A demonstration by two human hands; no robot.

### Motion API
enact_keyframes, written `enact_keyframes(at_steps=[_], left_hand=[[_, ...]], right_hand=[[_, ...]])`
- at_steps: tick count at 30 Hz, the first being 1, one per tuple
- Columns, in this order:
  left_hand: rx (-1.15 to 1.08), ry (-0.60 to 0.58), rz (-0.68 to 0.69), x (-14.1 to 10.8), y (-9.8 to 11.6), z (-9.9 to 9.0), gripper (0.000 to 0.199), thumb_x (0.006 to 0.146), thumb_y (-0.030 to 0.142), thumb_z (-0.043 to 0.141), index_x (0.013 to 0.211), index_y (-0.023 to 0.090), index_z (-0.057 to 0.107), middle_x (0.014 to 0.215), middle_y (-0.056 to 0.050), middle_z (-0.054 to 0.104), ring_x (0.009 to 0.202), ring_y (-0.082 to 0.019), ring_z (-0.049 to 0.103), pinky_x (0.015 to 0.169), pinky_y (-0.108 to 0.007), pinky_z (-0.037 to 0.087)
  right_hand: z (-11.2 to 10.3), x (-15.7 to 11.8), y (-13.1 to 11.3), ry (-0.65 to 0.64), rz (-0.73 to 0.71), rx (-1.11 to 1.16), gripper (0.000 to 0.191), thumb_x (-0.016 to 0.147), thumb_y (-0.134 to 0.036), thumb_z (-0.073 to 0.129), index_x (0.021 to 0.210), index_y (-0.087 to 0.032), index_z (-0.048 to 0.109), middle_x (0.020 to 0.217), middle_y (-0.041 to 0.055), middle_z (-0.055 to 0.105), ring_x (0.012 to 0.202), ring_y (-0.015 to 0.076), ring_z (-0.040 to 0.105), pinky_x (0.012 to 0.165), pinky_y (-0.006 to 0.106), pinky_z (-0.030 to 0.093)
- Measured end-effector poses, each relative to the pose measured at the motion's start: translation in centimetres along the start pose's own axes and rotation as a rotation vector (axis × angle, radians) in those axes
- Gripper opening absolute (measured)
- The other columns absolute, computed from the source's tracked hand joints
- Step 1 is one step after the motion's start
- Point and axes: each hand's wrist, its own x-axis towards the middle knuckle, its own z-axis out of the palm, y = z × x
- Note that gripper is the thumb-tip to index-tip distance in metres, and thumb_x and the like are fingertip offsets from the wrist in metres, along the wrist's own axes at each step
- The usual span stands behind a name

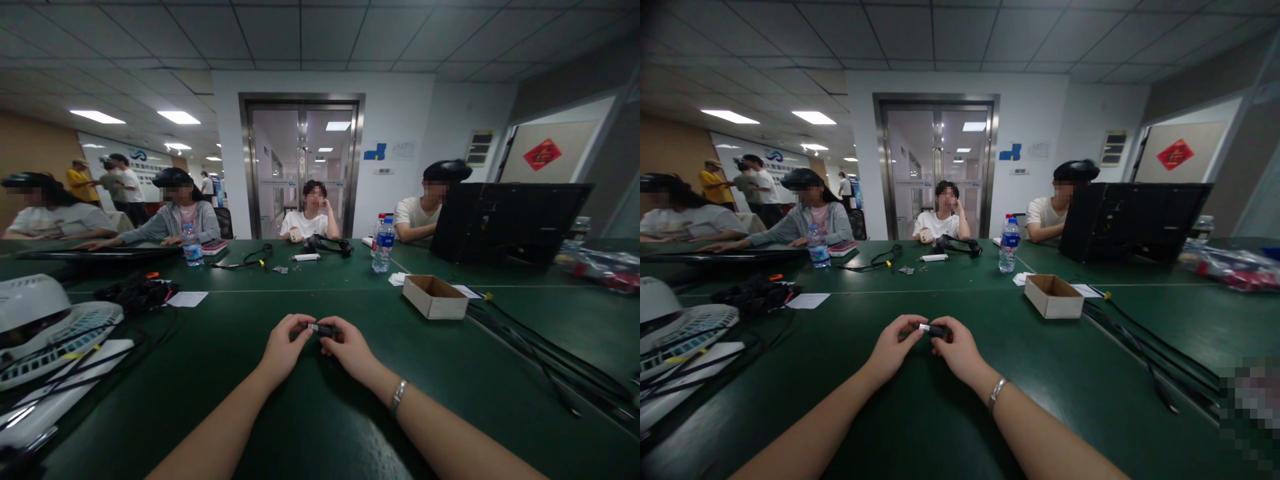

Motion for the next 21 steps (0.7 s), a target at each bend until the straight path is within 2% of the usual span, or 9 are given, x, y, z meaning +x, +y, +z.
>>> enact_keyframes(at_steps=[3,5,7,11,13,17,21], left_hand=[[-0.091,-0.003,-0.056,0.13,-0.11,-0.05,0.031,0.074,0.028,0.062,0.104,0.021,0.065,0.110,-0.008,0.062,0.097,-0.020,0.059,0.084,-0.032,0.047],[-0.120,0.023,-0.117,0.19,-0.06,-0.05,0.038,0.073,0.032,0.063,0.109,0.021,0.062,0.110,-0.008,0.063,0.096,-0.020,0.059,0.084,-0.032,0.047],[-0.102,0.043,-0.172,0.21,0.00,-0.03,0.038,0.074,0.040,0.061,0.106,0.019,0.063,0.100,-0.007,0.065,0.088,-0.020,0.060,0.079,-0.031,0.047],[-0.033,0.030,-0.194,0.17,0.04,-0.05,0.032,0.077,0.047,0.056,0.084,0.017,0.065,0.074,-0.003,0.063,0.072,-0.017,0.058,0.066,-0.028,0.045],[-0.048,0.010,-0.161,0.15,0.03,-0.09,0.029,0.078,0.044,0.056,0.084,0.017,0.065,0.077,-0.003,0.064,0.074,-0.017,0.058,0.068,-0.027,0.045],[-0.131,-0.022,-0.100,0.24,-0.03,-0.16,0.025,0.077,0.035,0.058,0.094,0.018,0.065,0.094,-0.006,0.067,0.089,-0.020,0.061,0.080,-0.030,0.047],[-0.168,0.015,-0.110,0.34,-0.18,-0.07,0.030,0.075,0.030,0.059,0.103,0.020,0.063,0.100,-0.008,0.065,0.094,-0.021,0.061,0.083,-0.033,0.047]], right_hand=[[0.02,0.03,0.06,-0.004,0.005,0.008,0.028,0.070,-0.016,0.059,0.098,-0.016,0.057,0.074,-0.0004,0.061,0.058,0.0114,0.059,0.056,0.026,0.048],[0.01,0.09,0.23,-0.003,0.009,0.003,0.028,0.070,-0.016,0.060,0.099,-0.016,0.058,0.076,0.0001,0.062,0.058,0.0116,0.060,0.056,0.026,0.049],[-0.01,0.15,0.41,0.000,0.008,-0.005,0.029,0.070,-0.015,0.059,0.099,-0.016,0.058,0.077,0.0002,0.062,0.059,0.0117,0.060,0.056,0.026,0.049],[-0.03,0.10,0.35,-0.005,-0.006,-0.033,0.028,0.070,-0.013,0.058,0.098,-0.017,0.059,0.075,-0.0006,0.062,0.060,0.0114,0.060,0.056,0.025,0.050],[-0.04,0.00,0.09,-0.006,0.004,-0.035,0.028,0.071,-0.013,0.058,0.098,-0.017,0.059,0.075,-0.0008,0.062,0.059,0.0111,0.060,0.056,0.025,0.049],[-0.07,-0.15,-0.41,-0.007,0.033,-0.029,0.026,0.072,-0.015,0.058,0.098,-0.016,0.059,0.074,-0.0008,0.061,0.058,0.0105,0.059,0.056,0.025,0.049],[-0.05,-0.18,-0.53,-0.016,0.029,-0.014,0.026,0.073,-0.017,0.059,0.098,-0.016,0.059,0.077,-0.0001,0.061,0.059,0.0108,0.059,0.057,0.026,0.049]])
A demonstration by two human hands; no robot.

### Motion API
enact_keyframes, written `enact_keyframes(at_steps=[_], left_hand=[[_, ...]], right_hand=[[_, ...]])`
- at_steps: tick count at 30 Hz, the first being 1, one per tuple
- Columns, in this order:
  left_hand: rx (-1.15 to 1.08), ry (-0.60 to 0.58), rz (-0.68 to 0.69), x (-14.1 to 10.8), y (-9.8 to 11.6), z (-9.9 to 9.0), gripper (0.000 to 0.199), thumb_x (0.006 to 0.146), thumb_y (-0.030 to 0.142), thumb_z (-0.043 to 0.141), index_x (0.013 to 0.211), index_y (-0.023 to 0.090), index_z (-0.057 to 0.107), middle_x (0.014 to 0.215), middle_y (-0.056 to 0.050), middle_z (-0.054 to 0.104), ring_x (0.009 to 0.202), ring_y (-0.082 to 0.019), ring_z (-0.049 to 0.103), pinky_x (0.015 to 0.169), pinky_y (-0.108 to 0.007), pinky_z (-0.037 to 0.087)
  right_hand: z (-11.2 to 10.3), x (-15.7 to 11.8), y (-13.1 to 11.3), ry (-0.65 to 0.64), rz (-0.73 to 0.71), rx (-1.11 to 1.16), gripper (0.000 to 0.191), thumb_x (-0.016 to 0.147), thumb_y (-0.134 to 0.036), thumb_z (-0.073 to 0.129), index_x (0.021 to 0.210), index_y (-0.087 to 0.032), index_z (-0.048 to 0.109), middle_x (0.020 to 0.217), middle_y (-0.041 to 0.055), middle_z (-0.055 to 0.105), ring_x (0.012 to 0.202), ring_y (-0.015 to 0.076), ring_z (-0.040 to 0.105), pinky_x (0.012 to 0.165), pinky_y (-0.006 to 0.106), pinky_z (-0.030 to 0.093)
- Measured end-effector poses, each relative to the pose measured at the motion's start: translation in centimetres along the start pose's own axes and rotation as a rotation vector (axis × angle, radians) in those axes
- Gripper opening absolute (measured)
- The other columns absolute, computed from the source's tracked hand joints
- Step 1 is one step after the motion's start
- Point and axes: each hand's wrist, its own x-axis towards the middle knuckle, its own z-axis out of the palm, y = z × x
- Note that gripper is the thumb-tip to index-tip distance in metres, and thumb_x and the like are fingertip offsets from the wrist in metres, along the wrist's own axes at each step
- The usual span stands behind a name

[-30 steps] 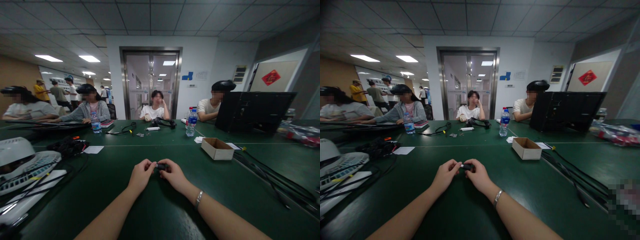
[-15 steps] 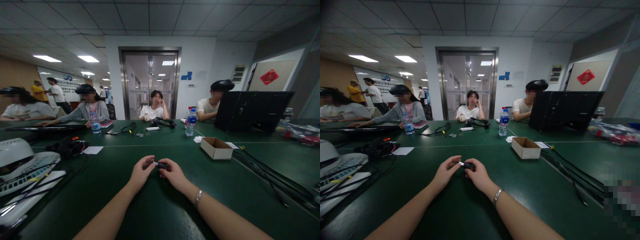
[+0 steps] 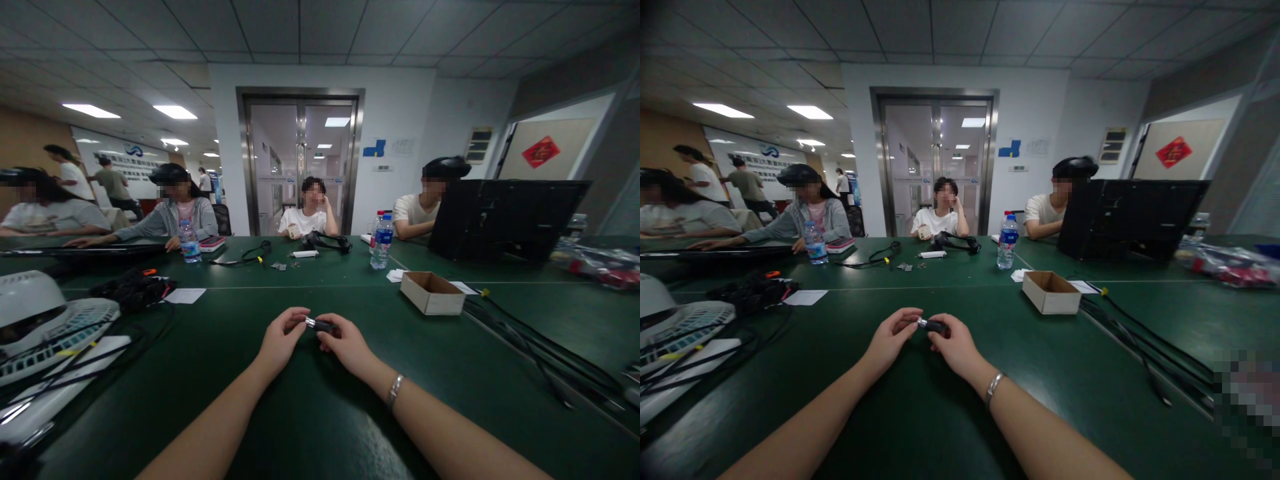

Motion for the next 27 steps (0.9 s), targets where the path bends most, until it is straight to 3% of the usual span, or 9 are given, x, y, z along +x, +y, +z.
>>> enact_keyframes(at_steps=[3,7,10,20,27], left_hand=[[0.022,0.050,-0.090,0.1,-0.3,0.1,0.041,0.076,0.036,0.059,0.113,0.021,0.056,0.103,-0.009,0.063,0.090,-0.021,0.061,0.072,-0.031,0.048],[0.113,0.016,-0.130,0.0,-0.6,0.1,0.037,0.078,0.050,0.053,0.094,0.017,0.061,0.084,-0.004,0.063,0.076,-0.018,0.059,0.062,-0.027,0.044],[0.159,-0.007,-0.101,0.0,-0.7,0.0,0.035,0.079,0.051,0.051,0.085,0.017,0.062,0.073,-0.001,0.060,0.069,-0.016,0.055,0.062,-0.026,0.041],[0.043,-0.032,-0.036,0.2,-1.0,0.1,0.023,0.077,0.037,0.057,0.092,0.019,0.061,0.087,-0.003,0.064,0.080,-0.017,0.058,0.071,-0.027,0.044],[0.011,0.021,-0.071,0.2,-0.9,0.2,0.030,0.077,0.037,0.058,0.100,0.019,0.056,0.089,-0.004,0.063,0.081,-0.018,0.060,0.071,-0.029,0.046]], right_hand=[[0.0,0.0,0.0,0.001,0.013,-0.007,0.025,0.074,-0.016,0.059,0.099,-0.015,0.059,0.078,0.0004,0.061,0.060,0.0108,0.059,0.058,0.026,0.049],[0.0,0.0,0.0,-0.010,0.004,-0.037,0.027,0.074,-0.015,0.059,0.100,-0.015,0.059,0.080,0.0012,0.062,0.060,0.0104,0.058,0.058,0.026,0.049],[0.0,0.1,0.2,-0.021,-0.007,-0.050,0.027,0.073,-0.016,0.060,0.100,-0.015,0.060,0.078,0.0005,0.062,0.059,0.0100,0.057,0.058,0.025,0.048],[0.0,0.3,0.5,-0.015,-0.007,-0.003,0.026,0.074,-0.021,0.060,0.099,-0.016,0.058,0.078,-0.0003,0.059,0.058,0.0098,0.056,0.057,0.026,0.047],[-0.1,0.1,0.6,-0.007,-0.038,0.039,0.026,0.075,-0.028,0.060,0.099,-0.020,0.052,0.076,-0.0032,0.053,0.056,0.0099,0.056,0.053,0.025,0.046]])
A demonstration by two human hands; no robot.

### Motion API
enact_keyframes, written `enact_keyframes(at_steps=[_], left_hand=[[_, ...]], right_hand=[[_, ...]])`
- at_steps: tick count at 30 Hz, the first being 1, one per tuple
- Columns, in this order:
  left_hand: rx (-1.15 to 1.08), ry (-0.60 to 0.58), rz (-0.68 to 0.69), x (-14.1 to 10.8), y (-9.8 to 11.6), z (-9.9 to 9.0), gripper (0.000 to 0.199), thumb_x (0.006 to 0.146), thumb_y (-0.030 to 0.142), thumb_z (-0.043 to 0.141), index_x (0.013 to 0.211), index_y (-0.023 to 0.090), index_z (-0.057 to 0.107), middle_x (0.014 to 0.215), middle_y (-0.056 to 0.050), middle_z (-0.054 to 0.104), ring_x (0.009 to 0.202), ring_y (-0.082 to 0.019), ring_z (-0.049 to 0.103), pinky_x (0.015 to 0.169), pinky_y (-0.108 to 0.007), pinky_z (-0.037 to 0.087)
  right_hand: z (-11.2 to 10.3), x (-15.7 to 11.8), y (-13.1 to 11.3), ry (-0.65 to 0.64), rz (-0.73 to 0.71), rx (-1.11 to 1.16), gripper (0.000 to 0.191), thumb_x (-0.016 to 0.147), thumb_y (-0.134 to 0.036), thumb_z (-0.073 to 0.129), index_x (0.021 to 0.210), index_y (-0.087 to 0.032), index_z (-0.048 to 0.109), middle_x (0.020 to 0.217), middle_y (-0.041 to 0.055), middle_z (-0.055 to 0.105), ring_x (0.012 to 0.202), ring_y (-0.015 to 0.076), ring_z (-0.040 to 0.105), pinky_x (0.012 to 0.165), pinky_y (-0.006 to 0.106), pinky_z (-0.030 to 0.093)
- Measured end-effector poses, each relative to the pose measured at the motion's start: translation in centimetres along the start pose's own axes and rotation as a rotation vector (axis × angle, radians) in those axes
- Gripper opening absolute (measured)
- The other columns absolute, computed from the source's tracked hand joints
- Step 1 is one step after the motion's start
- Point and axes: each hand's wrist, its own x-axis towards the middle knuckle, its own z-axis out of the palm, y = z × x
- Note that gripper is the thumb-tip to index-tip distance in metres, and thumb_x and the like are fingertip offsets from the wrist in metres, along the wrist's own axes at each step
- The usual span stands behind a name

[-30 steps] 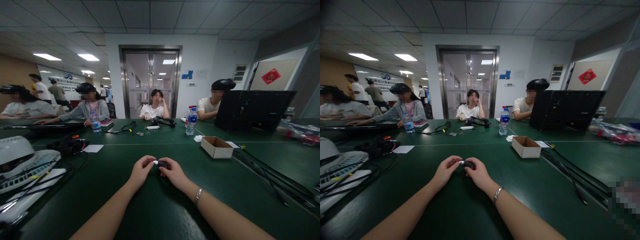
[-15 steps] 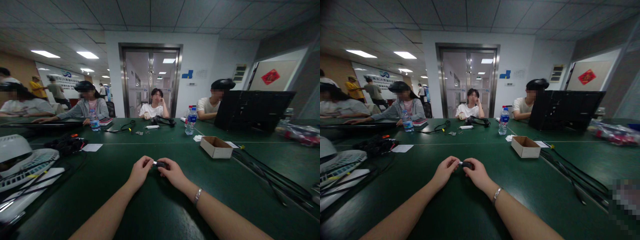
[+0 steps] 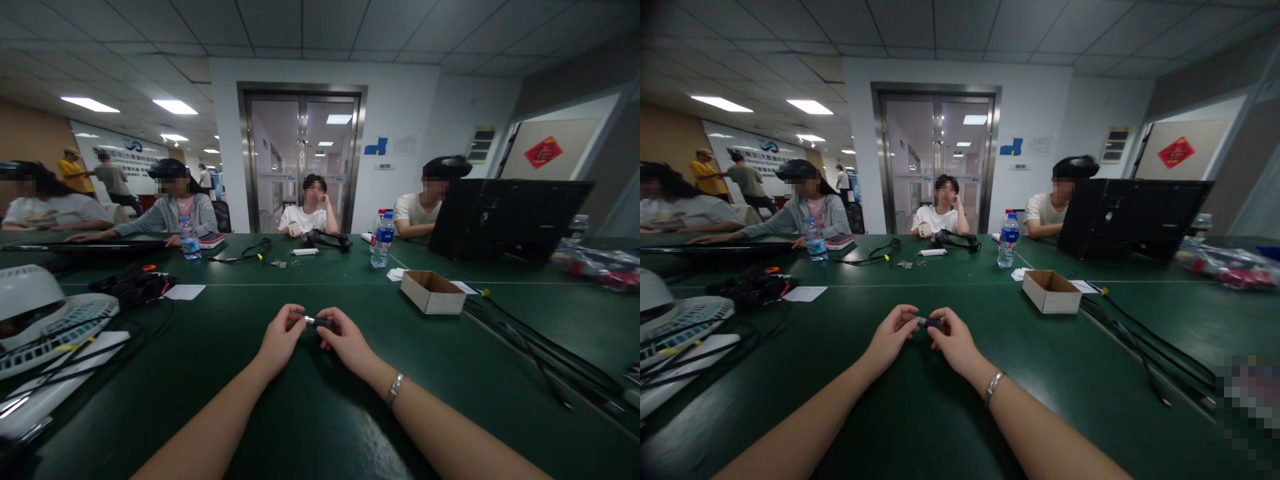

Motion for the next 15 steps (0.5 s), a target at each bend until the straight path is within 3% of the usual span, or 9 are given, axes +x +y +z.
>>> enact_keyframes(at_steps=[7,15], left_hand=[[0.065,-0.018,-0.039,0.32,-0.84,-0.11,0.033,0.080,0.048,0.052,0.093,0.018,0.058,0.084,-0.003,0.062,0.075,-0.017,0.058,0.067,-0.029,0.045],[0.102,-0.051,-0.003,0.02,-0.36,-0.10,0.029,0.080,0.044,0.052,0.089,0.018,0.060,0.075,-0.001,0.060,0.070,-0.015,0.056,0.065,-0.027,0.042]], right_hand=[[0.07,-0.08,-0.23,-0.011,0.002,-0.014,0.025,0.075,-0.028,0.060,0.097,-0.019,0.052,0.076,-0.0029,0.054,0.057,0.0102,0.056,0.053,0.025,0.045],[0.09,0.13,-0.08,-0.009,0.013,-0.020,0.023,0.075,-0.025,0.059,0.097,-0.019,0.053,0.074,-0.0036,0.054,0.056,0.0094,0.056,0.053,0.024,0.046]])
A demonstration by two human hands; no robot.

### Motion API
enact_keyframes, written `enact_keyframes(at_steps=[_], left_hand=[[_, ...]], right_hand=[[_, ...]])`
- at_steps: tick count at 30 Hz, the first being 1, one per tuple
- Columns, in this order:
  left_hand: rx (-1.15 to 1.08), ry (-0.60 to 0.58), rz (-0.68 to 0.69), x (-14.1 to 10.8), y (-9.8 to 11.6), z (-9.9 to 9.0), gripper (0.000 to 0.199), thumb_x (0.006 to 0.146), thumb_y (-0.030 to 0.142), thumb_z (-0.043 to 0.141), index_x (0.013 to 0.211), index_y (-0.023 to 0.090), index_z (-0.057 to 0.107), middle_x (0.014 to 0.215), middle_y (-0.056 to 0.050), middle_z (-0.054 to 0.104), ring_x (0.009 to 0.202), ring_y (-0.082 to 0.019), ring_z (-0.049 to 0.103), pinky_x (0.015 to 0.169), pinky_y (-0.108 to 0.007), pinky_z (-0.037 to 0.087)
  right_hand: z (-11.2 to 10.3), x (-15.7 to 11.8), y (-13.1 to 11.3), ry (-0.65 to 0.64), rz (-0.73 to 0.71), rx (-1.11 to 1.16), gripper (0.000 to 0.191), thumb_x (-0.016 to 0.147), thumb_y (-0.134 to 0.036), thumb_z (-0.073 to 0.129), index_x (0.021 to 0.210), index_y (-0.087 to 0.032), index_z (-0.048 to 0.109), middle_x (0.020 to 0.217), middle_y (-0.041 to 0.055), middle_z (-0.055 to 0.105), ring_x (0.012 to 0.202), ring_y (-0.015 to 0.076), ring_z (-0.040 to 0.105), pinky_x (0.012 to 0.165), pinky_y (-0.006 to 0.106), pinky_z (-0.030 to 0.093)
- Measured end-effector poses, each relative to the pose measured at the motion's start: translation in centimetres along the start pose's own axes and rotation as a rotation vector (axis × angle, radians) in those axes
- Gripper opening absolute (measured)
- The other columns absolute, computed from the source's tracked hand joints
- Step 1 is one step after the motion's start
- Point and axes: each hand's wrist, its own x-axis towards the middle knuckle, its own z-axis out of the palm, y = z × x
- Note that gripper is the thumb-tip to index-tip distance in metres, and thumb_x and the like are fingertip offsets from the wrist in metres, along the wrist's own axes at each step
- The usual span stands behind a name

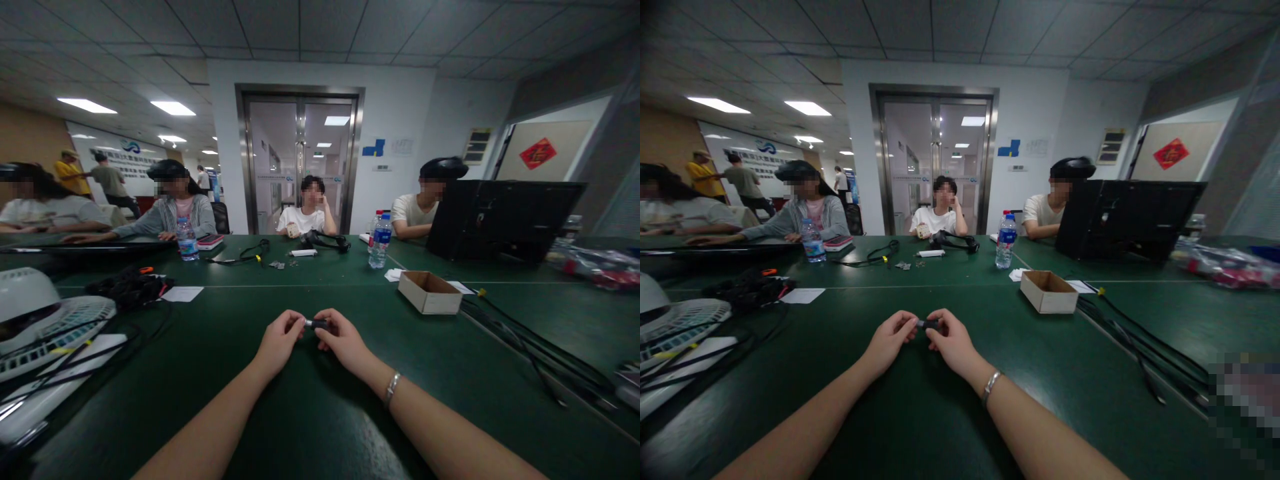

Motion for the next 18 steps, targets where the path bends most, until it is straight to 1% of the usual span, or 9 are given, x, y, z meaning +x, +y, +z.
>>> enact_keyframes(at_steps=[4,10,13,16,18], left_hand=[[-0.015,0.001,0.011,-0.1,0.3,0.0,0.026,0.080,0.042,0.052,0.088,0.018,0.059,0.074,-0.001,0.059,0.070,-0.015,0.055,0.066,-0.026,0.042],[-0.013,0.005,0.010,0.1,-0.3,0.0,0.027,0.079,0.042,0.053,0.088,0.018,0.060,0.076,-0.001,0.060,0.071,-0.015,0.057,0.066,-0.026,0.044],[-0.067,0.019,-0.075,1.0,-0.1,0.6,0.022,0.078,0.038,0.054,0.081,0.017,0.059,0.069,0.000,0.059,0.063,-0.013,0.056,0.060,-0.024,0.043],[-0.124,0.013,-0.190,2.5,0.3,1.6,0.018,0.077,0.034,0.053,0.079,0.016,0.057,0.061,0.002,0.056,0.051,-0.010,0.053,0.050,-0.021,0.041],[-0.130,0.016,-0.200,3.4,0.4,2.1,0.017,0.076,0.033,0.054,0.077,0.016,0.057,0.059,0.002,0.055,0.049,-0.010,0.052,0.047,-0.021,0.041]], right_hand=[[0.0,0.1,0.2,-0.001,-0.001,0.014,0.024,0.074,-0.026,0.061,0.095,-0.019,0.053,0.073,-0.0035,0.055,0.056,0.0097,0.056,0.053,0.024,0.046],[-0.1,0.2,0.8,0.008,-0.018,0.021,0.025,0.074,-0.028,0.062,0.096,-0.019,0.054,0.074,-0.0032,0.056,0.057,0.0098,0.058,0.053,0.024,0.047],[-0.1,0.3,0.8,0.018,-0.016,0.033,0.026,0.074,-0.029,0.062,0.096,-0.019,0.053,0.072,-0.0034,0.056,0.057,0.0103,0.059,0.052,0.024,0.047],[-0.2,0.7,0.8,0.071,0.016,0.059,0.025,0.073,-0.028,0.063,0.093,-0.018,0.050,0.066,-0.0049,0.056,0.054,0.0108,0.060,0.052,0.024,0.048],[-0.3,1.3,0.6,0.097,0.062,0.073,0.024,0.073,-0.025,0.063,0.091,-0.018,0.049,0.065,-0.0051,0.056,0.054,0.0110,0.061,0.052,0.024,0.049]])
